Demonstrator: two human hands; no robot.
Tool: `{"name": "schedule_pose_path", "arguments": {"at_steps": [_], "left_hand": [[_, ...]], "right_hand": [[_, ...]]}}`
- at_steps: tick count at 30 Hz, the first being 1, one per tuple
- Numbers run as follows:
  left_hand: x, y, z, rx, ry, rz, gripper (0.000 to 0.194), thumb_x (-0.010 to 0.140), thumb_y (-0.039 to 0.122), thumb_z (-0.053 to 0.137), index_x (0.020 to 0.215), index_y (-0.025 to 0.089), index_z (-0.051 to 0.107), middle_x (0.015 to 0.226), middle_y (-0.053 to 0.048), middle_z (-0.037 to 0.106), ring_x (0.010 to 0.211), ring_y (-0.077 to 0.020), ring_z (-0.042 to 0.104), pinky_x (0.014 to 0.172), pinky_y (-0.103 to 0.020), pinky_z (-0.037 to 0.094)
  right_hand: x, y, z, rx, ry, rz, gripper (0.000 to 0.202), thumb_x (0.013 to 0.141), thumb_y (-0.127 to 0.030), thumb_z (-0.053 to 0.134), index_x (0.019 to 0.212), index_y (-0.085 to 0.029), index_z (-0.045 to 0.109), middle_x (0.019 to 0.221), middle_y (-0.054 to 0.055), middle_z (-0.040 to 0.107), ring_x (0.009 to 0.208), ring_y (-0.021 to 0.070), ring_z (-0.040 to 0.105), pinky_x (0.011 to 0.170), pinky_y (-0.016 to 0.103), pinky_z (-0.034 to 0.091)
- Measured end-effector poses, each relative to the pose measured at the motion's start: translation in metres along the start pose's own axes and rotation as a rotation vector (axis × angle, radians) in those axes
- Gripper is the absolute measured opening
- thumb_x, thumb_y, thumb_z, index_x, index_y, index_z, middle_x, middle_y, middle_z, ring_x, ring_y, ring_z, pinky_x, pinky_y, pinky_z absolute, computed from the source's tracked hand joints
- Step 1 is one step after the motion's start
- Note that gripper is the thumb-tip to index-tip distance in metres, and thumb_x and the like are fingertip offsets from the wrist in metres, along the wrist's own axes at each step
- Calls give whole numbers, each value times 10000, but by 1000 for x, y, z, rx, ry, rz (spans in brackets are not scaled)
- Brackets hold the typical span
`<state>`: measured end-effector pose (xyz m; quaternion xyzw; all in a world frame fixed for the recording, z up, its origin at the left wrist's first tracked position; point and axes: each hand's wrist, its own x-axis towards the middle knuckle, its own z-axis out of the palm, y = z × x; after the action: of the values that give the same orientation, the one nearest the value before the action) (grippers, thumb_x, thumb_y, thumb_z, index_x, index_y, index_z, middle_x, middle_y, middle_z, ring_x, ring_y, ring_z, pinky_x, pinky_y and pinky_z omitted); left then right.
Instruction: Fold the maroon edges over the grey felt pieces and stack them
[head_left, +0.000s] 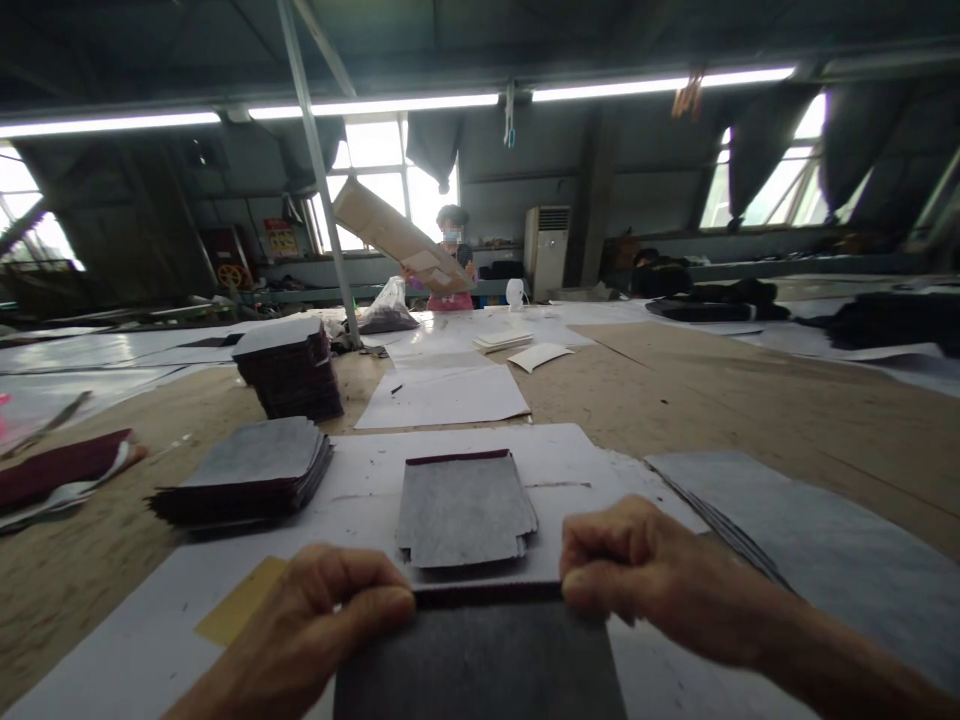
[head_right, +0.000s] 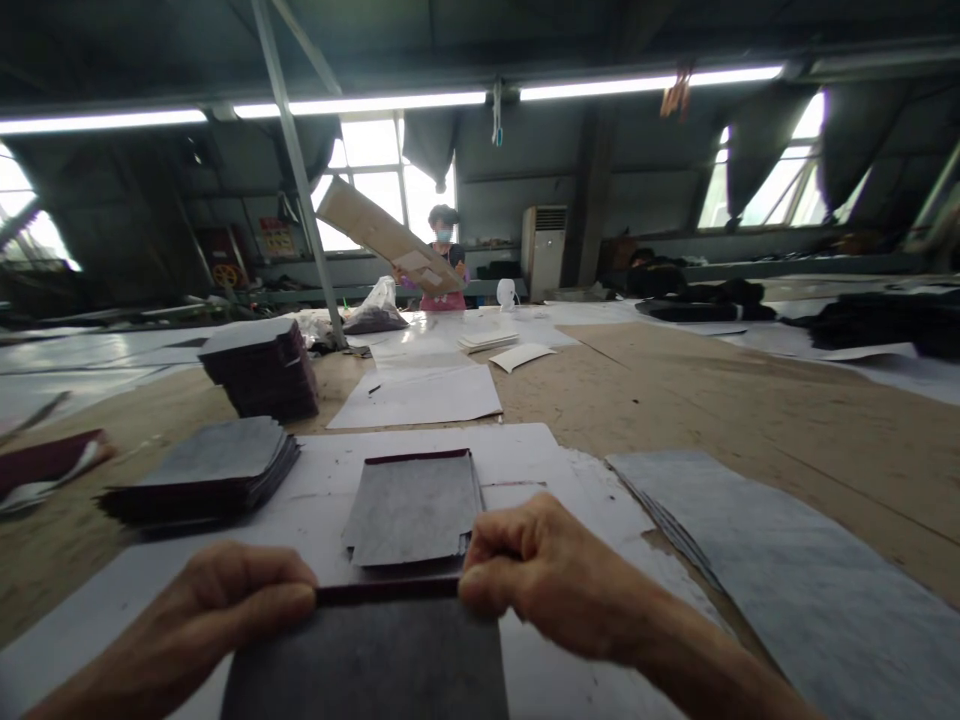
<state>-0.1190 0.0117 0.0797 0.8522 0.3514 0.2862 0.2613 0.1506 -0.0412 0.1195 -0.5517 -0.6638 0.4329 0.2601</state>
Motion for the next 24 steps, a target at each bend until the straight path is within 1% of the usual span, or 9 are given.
{"name": "schedule_pose_path", "arguments": {"at_steps": [2,3,6,9,11,13,18,21,24], "left_hand": [[30,-2,-15,-110,-124,-83,340,789,414,523,640,145,669,526,-12,603,474,-126,533,438,-198,422],[46,-6,-19,-113,-132,-120,341,770,418,538,643,133,675,534,-17,606,482,-128,535,455,-204,421],[91,-32,-15,29,44,-197,268,729,373,568,709,142,703,608,-17,636,585,-148,567,549,-221,424],[121,-61,6,126,167,-203,188,713,282,570,752,168,714,681,-21,651,699,-173,579,672,-261,424],[128,-74,20,189,245,-187,173,721,251,559,754,184,714,743,-29,647,749,-180,570,730,-284,415],[128,-82,31,236,312,-159,178,746,245,542,776,201,711,804,-32,633,783,-175,557,767,-293,408],[124,-97,42,335,417,-122,187,783,253,526,842,213,699,865,-43,594,872,-186,522,826,-315,397],[128,-103,46,363,436,-135,205,788,276,509,849,217,695,930,-46,602,909,-193,531,850,-318,399],[127,-95,50,308,410,-130,249,789,308,462,826,220,692,879,-33,638,816,-179,573,788,-291,435]], "right_hand": [[21,-9,-18,27,-59,-4,157,602,-298,560,570,-149,523,509,-32,454,467,72,359,453,191,285],[34,-10,-25,-19,-33,-12,178,607,-320,566,580,-148,528,517,-30,459,472,74,370,458,191,298],[83,4,-34,-266,222,-23,151,657,-294,538,637,-147,568,541,-23,482,515,88,419,496,195,326],[125,26,-28,-423,417,-15,78,663,-190,531,661,-150,598,577,-7,529,566,107,456,533,212,316],[139,38,-22,-503,510,-36,80,675,-159,531,668,-163,611,621,4,561,619,122,484,570,225,317],[144,46,-17,-560,569,-66,97,705,-158,527,680,-178,619,667,7,584,671,130,508,605,229,326],[148,61,-8,-595,642,-120,136,805,-191,501,752,-181,626,807,23,590,797,147,532,706,257,366],[157,72,-4,-556,681,-116,167,873,-233,467,829,-143,600,913,46,569,904,172,520,806,335,397],[161,75,-1,-502,684,-56,184,886,-292,489,900,-130,576,993,57,560,941,175,525,845,385,425]]}}
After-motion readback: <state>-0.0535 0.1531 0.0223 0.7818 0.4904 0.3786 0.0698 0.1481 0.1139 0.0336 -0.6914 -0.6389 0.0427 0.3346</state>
